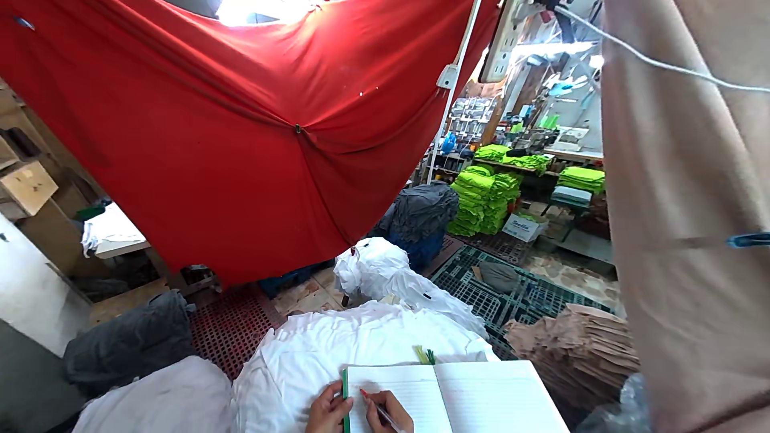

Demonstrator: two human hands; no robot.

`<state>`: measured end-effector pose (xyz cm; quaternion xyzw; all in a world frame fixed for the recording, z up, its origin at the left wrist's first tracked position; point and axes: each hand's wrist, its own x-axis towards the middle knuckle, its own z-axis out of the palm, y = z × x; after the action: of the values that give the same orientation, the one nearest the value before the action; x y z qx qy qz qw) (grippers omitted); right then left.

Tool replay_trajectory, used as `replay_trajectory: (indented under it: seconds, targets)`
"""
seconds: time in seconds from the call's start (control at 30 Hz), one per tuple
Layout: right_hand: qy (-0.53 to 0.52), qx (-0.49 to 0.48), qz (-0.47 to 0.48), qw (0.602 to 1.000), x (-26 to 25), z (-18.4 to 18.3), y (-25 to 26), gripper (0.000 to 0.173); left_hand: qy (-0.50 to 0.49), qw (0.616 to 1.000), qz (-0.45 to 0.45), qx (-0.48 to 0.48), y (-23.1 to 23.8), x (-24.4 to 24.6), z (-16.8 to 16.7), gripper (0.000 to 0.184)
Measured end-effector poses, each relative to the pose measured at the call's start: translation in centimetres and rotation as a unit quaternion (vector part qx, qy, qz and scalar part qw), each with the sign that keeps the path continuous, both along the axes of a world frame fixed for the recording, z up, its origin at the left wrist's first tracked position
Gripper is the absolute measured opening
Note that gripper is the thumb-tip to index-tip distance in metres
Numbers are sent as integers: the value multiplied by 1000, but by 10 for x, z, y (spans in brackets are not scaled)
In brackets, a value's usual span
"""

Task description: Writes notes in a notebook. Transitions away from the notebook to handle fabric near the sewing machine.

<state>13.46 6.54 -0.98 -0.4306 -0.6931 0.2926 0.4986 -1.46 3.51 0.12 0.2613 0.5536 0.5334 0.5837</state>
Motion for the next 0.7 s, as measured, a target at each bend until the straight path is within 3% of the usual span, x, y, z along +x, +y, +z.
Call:
replay_trajectory:
  seconds: [0.5,0.7]
  targets:
    - [-16,6,-12,1000,0,3,0,10,5,1000,-2,3,0,0,0,48]
    - [104,-56,-6,993,10,3,6,6,-5,1000,-5,2,-1,-1,0,47]
